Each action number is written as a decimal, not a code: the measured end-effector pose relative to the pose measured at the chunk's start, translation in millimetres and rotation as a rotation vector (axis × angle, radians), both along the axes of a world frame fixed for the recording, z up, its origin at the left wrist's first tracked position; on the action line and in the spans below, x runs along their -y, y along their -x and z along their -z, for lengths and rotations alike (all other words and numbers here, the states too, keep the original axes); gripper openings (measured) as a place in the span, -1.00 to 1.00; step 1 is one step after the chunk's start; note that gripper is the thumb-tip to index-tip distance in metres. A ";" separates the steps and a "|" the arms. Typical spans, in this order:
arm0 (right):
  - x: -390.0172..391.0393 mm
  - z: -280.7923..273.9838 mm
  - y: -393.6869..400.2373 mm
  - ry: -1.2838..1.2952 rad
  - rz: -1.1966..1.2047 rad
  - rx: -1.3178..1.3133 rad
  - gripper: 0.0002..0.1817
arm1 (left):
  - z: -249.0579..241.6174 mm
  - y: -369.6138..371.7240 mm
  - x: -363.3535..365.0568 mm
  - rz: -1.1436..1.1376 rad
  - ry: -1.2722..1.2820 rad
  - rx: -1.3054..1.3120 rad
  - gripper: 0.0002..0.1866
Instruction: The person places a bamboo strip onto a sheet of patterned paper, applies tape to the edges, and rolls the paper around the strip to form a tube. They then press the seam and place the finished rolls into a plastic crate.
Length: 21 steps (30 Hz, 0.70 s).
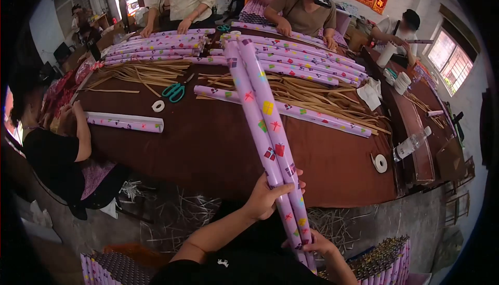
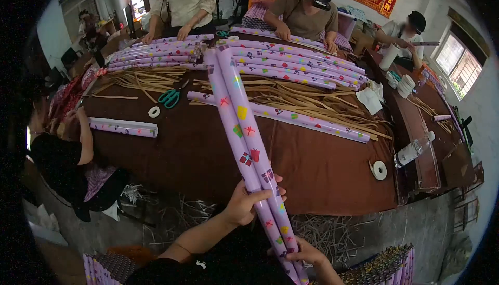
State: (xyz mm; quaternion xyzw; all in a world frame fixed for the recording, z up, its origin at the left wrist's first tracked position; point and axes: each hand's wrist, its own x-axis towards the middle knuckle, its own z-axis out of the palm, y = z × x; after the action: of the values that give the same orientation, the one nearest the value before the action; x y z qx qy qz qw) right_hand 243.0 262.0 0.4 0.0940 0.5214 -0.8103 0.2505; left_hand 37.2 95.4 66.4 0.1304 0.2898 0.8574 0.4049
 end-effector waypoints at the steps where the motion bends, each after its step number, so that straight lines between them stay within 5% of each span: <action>1: 3.3 -9.4 1.7 0.096 0.019 0.027 -0.20 | -6.4 3.2 -5.4 0.003 0.013 -0.014 -0.57; 7: -5.6 -21.9 -7.8 0.268 0.247 -0.031 -0.30 | -39.1 19.3 -55.6 0.180 0.004 -0.120 -0.57; 17: -21.5 -53.2 -65.4 0.056 0.567 -0.171 -0.28 | -30.4 -3.0 -141.2 0.477 -0.059 -0.469 -0.27; 21: -22.2 -54.6 -101.6 0.022 0.864 -0.240 -0.25 | -25.0 -2.7 -150.8 0.492 0.033 -0.545 -0.32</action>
State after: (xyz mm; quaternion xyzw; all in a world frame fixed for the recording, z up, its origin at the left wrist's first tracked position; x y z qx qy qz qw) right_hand 344.6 284.1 55.0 0.2059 0.4509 -0.8513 -0.1721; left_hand 39.8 246.1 91.3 0.4132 0.3608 0.6635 0.5089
